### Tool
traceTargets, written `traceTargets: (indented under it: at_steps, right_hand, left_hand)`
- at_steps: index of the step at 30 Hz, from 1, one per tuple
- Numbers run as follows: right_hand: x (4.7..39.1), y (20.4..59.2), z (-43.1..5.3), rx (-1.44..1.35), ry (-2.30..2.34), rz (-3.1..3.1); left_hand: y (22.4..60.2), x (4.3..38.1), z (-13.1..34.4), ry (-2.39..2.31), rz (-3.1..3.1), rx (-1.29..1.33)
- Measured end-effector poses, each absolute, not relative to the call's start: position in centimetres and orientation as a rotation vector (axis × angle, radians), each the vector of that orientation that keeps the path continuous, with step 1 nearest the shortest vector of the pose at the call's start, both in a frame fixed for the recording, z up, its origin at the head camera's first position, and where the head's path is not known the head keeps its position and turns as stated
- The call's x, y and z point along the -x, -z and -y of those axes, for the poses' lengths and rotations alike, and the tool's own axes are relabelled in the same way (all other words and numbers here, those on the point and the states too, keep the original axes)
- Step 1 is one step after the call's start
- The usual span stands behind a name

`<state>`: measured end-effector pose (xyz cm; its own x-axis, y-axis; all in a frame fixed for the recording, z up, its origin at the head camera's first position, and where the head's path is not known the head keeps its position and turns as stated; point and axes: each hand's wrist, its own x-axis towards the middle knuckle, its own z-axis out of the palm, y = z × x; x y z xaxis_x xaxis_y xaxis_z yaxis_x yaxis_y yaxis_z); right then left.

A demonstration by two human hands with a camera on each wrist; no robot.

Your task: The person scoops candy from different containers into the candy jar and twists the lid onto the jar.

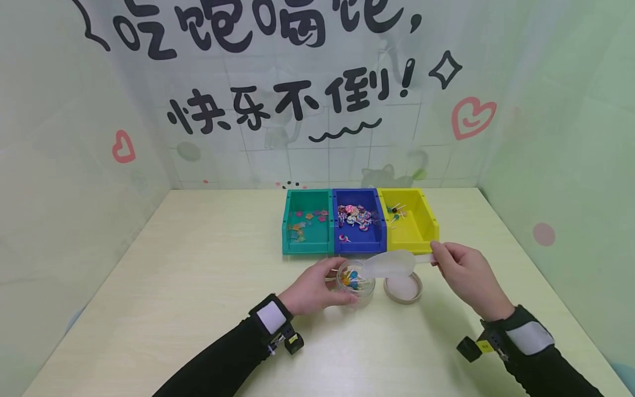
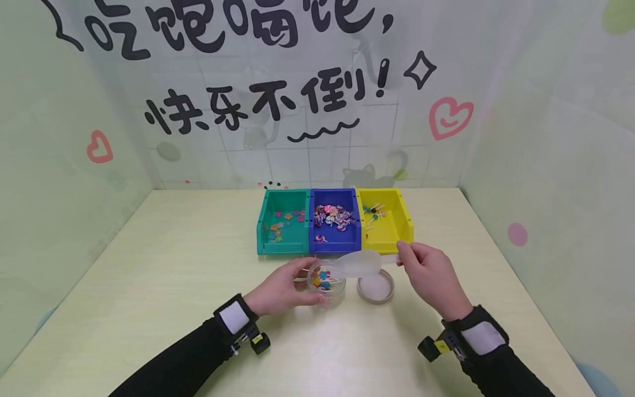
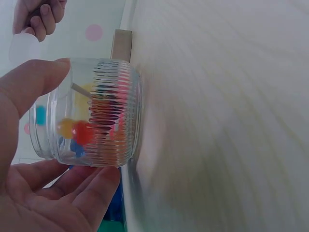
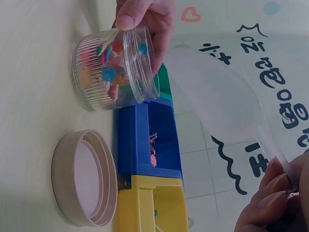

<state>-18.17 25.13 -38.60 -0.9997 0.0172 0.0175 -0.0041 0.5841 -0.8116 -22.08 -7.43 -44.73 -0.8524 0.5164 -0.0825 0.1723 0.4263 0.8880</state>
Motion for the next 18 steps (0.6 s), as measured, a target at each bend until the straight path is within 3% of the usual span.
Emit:
traceTargets:
  at_steps: [18]
  right_hand:
    - [17.97, 38.98, -25.32, 0.044, -1.455, 2.768]
  left_hand:
    - [44.72, 22.02, 7.42, -1.392, -2.349, -0.582]
